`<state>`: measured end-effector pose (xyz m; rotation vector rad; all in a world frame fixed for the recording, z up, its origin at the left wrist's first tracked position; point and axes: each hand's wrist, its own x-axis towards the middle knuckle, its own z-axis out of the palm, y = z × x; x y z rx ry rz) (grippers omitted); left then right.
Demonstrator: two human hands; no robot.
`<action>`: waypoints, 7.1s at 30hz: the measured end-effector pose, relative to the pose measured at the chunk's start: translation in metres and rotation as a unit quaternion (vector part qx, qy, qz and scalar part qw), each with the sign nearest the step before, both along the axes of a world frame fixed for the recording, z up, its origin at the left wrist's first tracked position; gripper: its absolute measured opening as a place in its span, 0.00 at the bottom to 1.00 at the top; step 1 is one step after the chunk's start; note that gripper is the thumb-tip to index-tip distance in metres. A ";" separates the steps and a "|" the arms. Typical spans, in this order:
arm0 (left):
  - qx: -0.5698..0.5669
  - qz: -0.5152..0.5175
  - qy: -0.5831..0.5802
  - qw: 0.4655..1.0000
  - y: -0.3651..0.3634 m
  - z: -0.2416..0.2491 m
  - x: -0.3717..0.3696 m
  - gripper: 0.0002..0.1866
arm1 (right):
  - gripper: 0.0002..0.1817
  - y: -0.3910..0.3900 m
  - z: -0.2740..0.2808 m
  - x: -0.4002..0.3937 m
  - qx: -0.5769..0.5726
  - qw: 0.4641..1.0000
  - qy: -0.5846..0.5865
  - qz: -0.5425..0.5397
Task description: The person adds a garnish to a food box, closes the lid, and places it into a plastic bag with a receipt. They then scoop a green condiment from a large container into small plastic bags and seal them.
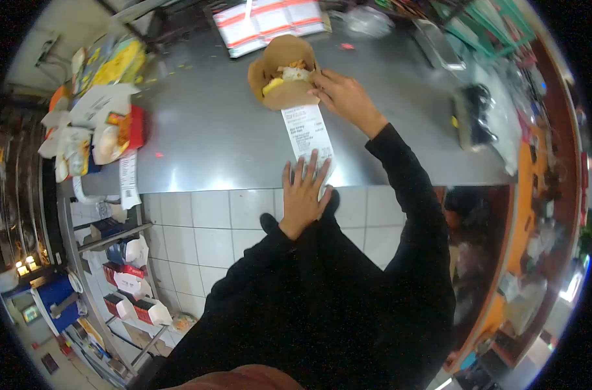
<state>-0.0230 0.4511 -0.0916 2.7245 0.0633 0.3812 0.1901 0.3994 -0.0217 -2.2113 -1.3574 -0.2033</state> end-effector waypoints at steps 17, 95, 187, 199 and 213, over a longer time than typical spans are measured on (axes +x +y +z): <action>0.099 -0.138 -0.015 0.985 -0.125 -0.022 0.069 0.28 | 0.04 -0.157 -0.068 0.019 0.055 0.993 0.033 -0.096; -0.674 -0.394 -0.029 0.624 -0.749 0.259 0.025 0.11 | 0.16 -0.873 0.230 -0.388 0.249 0.686 -0.233 -0.642; -0.282 0.465 -0.491 0.681 0.041 0.157 -0.018 0.21 | 0.16 -0.129 0.034 0.062 -0.091 0.940 -0.271 -0.186; -0.271 0.393 -0.403 0.781 -0.001 0.190 -0.048 0.27 | 0.23 -0.187 0.194 -0.102 0.222 0.973 0.053 -0.015; -0.588 -0.394 0.110 0.698 -0.399 0.185 0.001 0.25 | 0.12 -0.670 0.129 -0.387 0.271 0.723 0.130 -0.623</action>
